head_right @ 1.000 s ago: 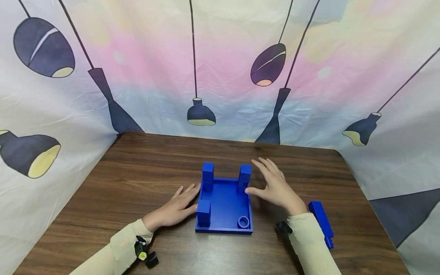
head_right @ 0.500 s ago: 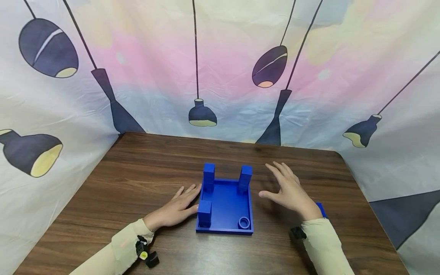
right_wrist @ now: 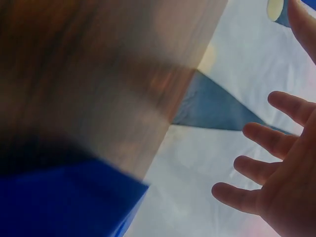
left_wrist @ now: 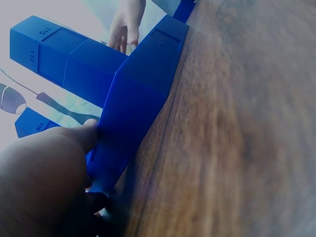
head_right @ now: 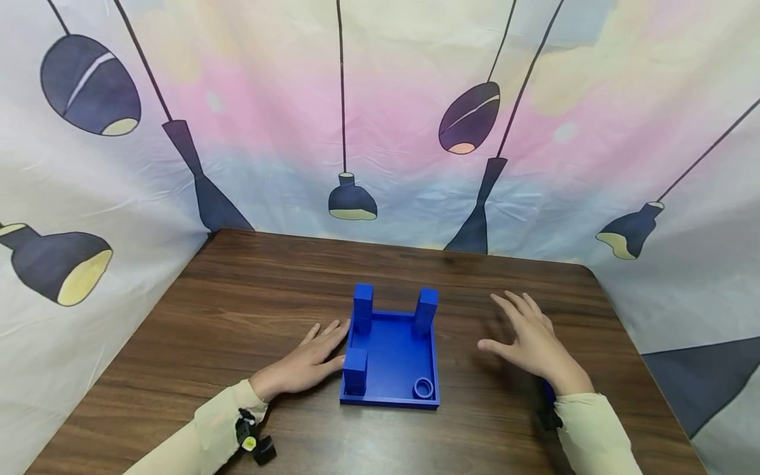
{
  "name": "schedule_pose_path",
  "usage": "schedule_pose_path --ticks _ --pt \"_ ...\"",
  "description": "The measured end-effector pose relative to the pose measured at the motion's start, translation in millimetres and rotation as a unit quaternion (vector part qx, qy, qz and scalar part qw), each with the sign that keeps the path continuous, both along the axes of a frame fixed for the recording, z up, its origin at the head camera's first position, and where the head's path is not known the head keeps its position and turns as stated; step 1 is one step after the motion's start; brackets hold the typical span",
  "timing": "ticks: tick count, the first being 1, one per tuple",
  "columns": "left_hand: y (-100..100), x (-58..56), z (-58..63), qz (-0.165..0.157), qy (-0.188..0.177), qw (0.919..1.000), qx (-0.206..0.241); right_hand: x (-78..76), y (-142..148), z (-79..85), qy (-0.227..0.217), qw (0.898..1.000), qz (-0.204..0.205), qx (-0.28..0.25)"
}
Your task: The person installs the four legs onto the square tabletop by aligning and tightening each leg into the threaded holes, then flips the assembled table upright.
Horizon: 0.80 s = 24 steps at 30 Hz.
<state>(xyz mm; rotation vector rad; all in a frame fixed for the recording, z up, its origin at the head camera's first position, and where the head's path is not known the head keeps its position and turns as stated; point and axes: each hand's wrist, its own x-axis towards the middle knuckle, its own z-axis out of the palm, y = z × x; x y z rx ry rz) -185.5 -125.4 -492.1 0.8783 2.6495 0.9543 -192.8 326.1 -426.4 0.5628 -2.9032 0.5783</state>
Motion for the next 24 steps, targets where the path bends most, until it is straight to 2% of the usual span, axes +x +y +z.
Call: schedule_pose_path --ticks 10,24 --pt "1 -0.1 -0.2 0.003 -0.002 1.0 -0.008 7.8 21 -5.6 -0.015 1.0 -0.014 -0.004" --pt "4 -0.8 0.1 0.008 -0.002 0.9999 -0.012 12.9 27 -10.9 -0.032 0.999 -0.017 -0.017"
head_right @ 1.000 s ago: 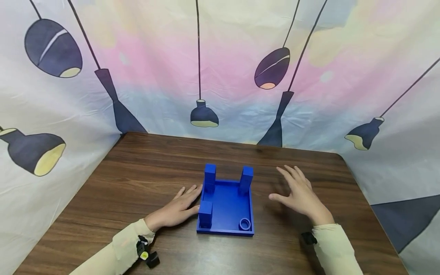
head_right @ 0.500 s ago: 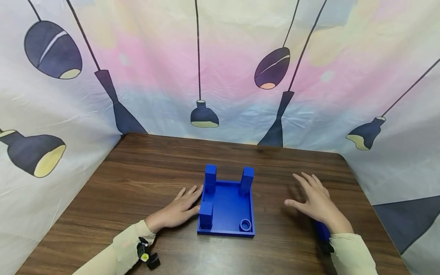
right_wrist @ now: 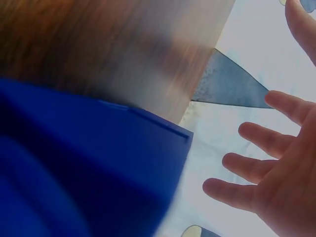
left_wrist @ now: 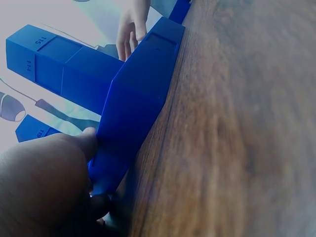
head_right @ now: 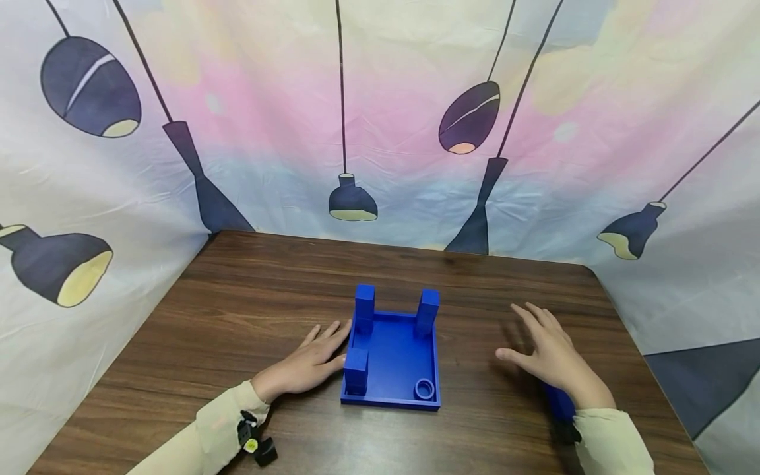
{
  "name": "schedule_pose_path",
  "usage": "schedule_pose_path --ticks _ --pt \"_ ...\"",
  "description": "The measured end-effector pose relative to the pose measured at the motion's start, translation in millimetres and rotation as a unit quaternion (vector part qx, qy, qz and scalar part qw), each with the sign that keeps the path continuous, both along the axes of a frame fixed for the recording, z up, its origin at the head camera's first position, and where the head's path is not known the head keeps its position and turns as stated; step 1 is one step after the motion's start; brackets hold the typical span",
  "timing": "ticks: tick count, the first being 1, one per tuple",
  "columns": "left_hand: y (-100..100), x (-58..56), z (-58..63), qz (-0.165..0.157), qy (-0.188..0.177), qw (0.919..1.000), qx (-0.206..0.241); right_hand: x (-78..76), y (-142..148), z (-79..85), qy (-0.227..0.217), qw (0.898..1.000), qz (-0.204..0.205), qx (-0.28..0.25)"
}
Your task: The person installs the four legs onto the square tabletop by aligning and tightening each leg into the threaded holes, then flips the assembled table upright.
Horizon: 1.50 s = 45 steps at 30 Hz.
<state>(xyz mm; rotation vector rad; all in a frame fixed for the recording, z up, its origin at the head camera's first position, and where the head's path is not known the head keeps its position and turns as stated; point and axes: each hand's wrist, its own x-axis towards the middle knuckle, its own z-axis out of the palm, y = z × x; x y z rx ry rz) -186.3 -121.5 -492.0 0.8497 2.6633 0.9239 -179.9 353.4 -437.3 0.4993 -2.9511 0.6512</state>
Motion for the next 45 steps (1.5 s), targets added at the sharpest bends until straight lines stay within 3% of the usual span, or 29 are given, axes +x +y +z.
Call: schedule_pose_path --ticks 22,39,45 --pt "-1 0.5 -1.8 0.002 0.006 1.0 0.001 7.1 10 -5.3 -0.05 0.999 -0.018 0.005" --pt "-1 0.3 -0.5 -0.001 0.006 1.0 0.007 16.1 23 -10.0 -0.093 0.992 -0.059 0.054" --pt "-2 0.2 -0.9 -0.001 0.008 1.0 0.005 21.4 28 -11.6 -0.115 0.99 -0.056 0.067"
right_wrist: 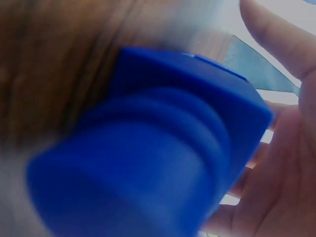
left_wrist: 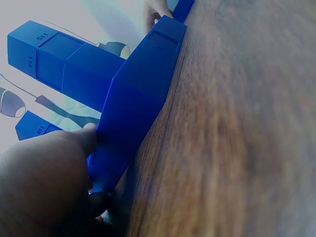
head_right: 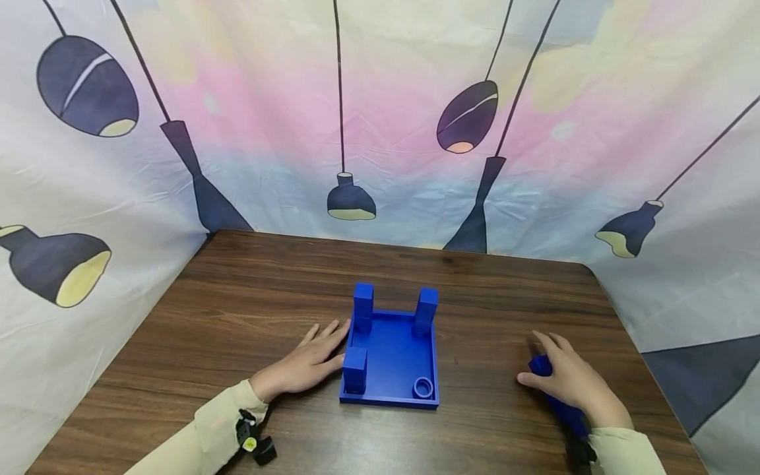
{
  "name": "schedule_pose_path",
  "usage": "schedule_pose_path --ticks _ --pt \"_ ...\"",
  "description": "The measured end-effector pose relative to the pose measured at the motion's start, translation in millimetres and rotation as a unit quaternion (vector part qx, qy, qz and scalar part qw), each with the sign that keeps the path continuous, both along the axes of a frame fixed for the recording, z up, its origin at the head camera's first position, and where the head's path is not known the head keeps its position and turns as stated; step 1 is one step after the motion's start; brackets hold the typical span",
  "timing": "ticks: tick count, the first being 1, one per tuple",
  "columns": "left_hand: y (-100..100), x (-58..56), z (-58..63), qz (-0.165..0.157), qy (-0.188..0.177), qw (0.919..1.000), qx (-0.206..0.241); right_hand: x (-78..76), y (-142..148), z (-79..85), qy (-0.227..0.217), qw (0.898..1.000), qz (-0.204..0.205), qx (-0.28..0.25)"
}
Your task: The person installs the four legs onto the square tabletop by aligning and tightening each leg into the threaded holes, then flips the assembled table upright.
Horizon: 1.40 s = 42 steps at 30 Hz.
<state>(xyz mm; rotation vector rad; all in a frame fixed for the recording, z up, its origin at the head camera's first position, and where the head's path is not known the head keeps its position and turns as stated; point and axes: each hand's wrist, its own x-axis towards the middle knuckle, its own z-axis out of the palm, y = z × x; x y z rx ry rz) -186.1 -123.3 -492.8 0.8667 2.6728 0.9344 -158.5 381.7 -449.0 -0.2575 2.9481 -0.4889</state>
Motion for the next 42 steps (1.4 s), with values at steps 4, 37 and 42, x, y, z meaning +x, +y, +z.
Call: schedule_pose_path --ticks 4,37,42 --pt "0.1 0.3 0.2 -0.001 -0.001 1.0 0.001 1.1 4.1 -2.4 -0.002 1.0 0.004 0.002" --pt "1.2 -0.8 0.1 -0.002 0.002 1.0 -0.001 6.5 2.6 -5.0 0.002 0.998 0.058 -0.015" --pt "1.2 -0.5 1.1 -0.002 -0.001 1.0 -0.001 8.2 3.2 0.8 0.009 0.996 0.074 -0.039"
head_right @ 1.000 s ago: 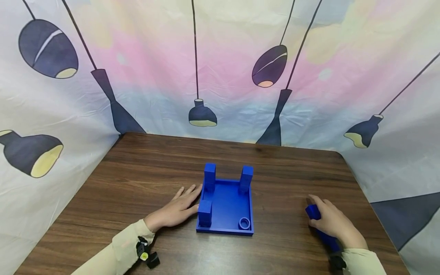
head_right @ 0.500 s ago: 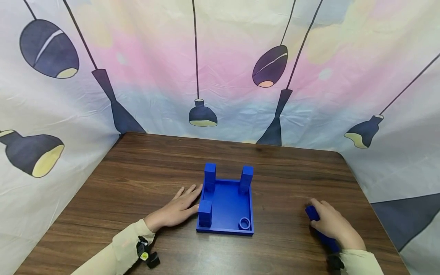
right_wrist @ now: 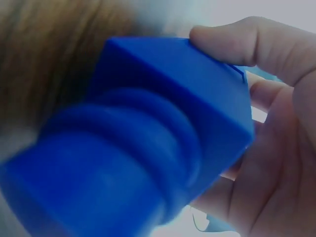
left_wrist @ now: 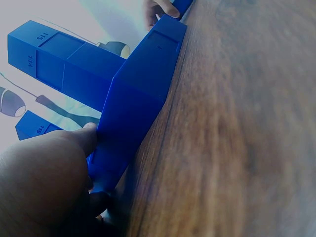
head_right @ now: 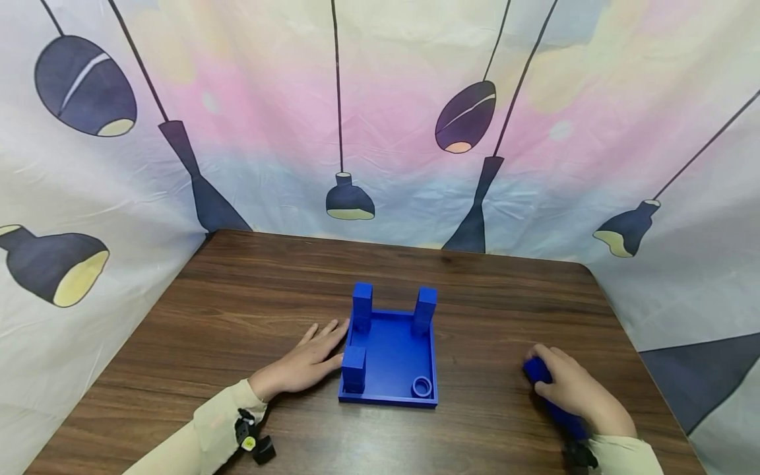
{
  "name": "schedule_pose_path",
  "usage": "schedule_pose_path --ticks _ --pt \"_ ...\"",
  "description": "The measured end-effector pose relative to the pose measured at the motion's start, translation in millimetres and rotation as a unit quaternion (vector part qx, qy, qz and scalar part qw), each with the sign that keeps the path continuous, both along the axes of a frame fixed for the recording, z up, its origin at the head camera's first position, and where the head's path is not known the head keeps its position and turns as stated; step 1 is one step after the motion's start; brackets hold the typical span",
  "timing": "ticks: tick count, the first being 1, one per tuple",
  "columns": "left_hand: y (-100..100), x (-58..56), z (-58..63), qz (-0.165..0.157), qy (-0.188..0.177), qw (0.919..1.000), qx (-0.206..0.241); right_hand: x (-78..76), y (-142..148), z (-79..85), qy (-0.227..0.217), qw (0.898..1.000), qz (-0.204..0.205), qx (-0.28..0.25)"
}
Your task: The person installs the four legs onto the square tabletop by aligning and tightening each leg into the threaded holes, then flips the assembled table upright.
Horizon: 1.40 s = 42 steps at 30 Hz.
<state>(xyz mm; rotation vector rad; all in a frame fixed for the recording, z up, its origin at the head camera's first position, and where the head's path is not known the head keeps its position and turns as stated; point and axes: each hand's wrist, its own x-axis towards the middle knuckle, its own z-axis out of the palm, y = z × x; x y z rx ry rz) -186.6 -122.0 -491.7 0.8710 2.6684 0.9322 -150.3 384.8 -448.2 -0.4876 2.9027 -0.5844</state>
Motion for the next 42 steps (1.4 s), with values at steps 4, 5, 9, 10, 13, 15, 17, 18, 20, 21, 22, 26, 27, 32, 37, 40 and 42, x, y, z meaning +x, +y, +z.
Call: schedule_pose_path --ticks 4,5,9,10,13,15,17,18,20,21,22,26,27,32,37,40,42 --pt "0 0.1 -0.4 0.0 0.0 1.0 0.001 1.3 -2 3.6 0.006 1.0 -0.003 -0.009" --pt "-1 0.1 -0.7 0.0 0.001 1.0 0.0 1.7 -3 4.2 0.009 1.0 -0.003 -0.012" --pt "-1 0.0 -1.7 0.001 0.003 1.0 -0.001 2.3 -6 7.1 0.022 1.0 -0.002 -0.021" --pt "-1 0.0 -1.8 0.001 0.003 1.0 -0.001 2.5 -7 7.6 0.027 0.999 -0.004 -0.021" --pt "-1 0.1 -1.6 0.001 0.002 1.0 0.0 3.2 -9 8.5 0.043 0.999 -0.002 -0.025" --pt "-1 0.2 -1.4 0.002 0.001 1.0 0.002 3.1 -10 8.0 0.06 0.998 0.005 -0.031" --pt "-1 0.3 -1.3 0.002 0.0 1.0 0.003 2.7 -11 7.0 0.084 0.996 0.012 -0.036" --pt "-1 0.5 -1.2 0.002 0.0 1.0 0.003 2.7 -12 6.6 0.094 0.995 0.014 -0.039" --pt "-1 0.6 -0.9 0.001 0.0 1.0 0.004 2.1 -13 6.3 0.112 0.992 0.019 -0.05" --pt "-1 0.7 -0.7 0.001 -0.001 1.0 0.004 2.1 -15 6.7 0.121 0.991 0.019 -0.054" --pt "-1 0.8 -0.6 0.001 -0.001 1.0 0.004 1.7 -16 7.1 0.126 0.99 0.022 -0.062" --pt "-1 0.8 -0.5 0.0 -0.002 1.0 0.004 -0.1 -22 10.4 0.133 0.986 0.029 -0.092" --pt "-1 0.8 -0.4 0.001 -0.002 1.0 0.005 -0.6 -23 11.1 0.134 0.986 0.029 -0.097" --pt "-1 0.6 -0.4 0.001 0.001 1.0 0.004 -2.1 -30 13.5 0.135 0.982 0.034 -0.127" --pt "-1 0.5 -0.5 0.0 0.001 1.0 0.003 -3.1 -35 14.0 0.144 0.975 0.043 -0.161" --pt "-1 0.9 -0.2 0.001 -0.001 1.0 0.003 -3.7 -39 12.9 0.154 0.971 0.053 -0.175" --pt "-1 1.1 0.1 0.001 -0.001 1.0 0.003 -4.0 -42 12.4 0.161 0.967 0.06 -0.186"
